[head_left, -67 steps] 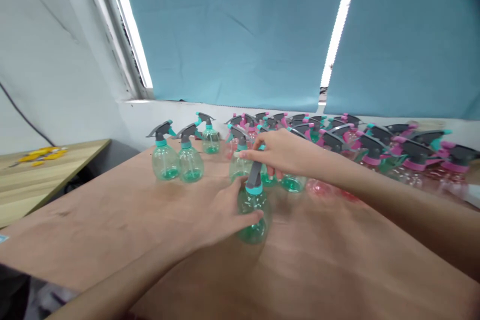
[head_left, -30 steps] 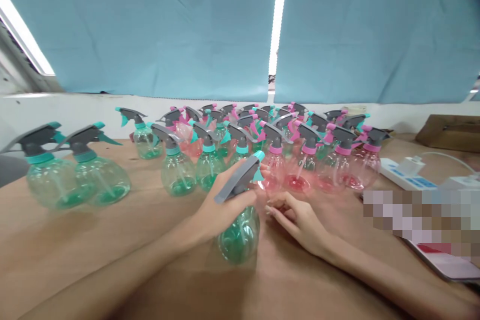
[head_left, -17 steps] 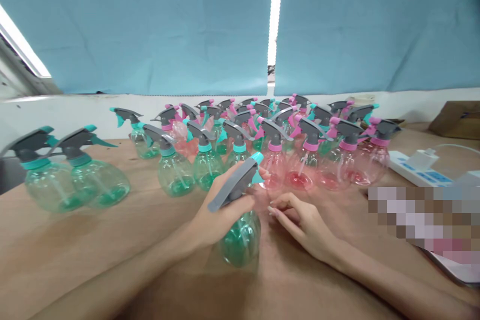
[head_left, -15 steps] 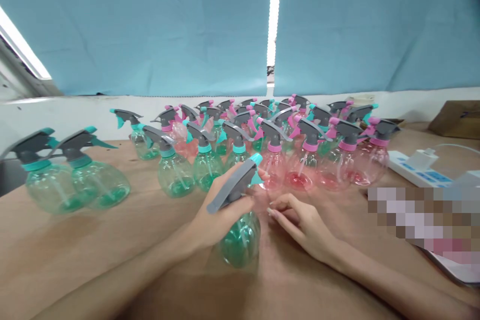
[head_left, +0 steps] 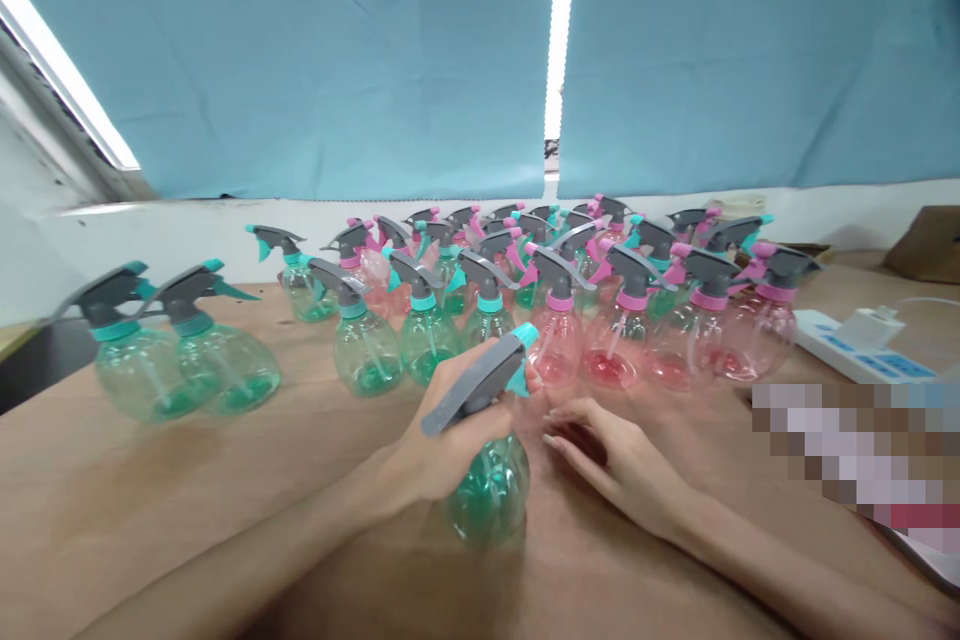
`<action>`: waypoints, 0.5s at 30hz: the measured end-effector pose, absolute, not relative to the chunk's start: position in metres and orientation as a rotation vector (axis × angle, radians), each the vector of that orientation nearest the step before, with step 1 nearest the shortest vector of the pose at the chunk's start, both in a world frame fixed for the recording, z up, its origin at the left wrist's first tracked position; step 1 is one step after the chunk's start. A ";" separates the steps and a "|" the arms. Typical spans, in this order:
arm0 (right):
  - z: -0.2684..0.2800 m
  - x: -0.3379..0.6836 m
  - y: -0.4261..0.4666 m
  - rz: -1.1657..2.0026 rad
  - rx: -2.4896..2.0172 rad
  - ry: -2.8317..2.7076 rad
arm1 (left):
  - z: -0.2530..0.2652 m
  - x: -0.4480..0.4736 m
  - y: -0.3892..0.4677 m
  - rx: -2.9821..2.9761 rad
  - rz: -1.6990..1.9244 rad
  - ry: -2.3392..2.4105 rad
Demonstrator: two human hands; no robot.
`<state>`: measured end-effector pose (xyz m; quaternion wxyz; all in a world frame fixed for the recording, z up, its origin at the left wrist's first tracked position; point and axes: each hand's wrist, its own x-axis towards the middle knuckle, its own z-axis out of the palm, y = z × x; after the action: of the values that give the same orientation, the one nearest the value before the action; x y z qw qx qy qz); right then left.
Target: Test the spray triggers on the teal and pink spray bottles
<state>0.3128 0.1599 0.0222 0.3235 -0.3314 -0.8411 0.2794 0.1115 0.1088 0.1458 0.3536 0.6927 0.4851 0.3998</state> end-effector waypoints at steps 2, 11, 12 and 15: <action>0.021 0.313 0.160 0.698 -0.901 -2.246 | 0.147 0.112 0.108 1.786 1.032 1.268; 0.020 0.312 0.161 0.550 -0.911 -2.331 | 0.145 0.109 0.105 1.780 1.051 1.278; 0.020 0.312 0.161 0.539 -0.905 -2.331 | 0.144 0.110 0.104 1.766 1.068 1.289; 0.020 0.312 0.161 0.531 -0.906 -2.324 | 0.141 0.111 0.101 1.711 1.131 1.301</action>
<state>0.3118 0.1615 0.0201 0.2915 -0.3399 -0.8717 0.1993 0.1114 0.1014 0.1411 0.3487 0.6601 0.5021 0.4365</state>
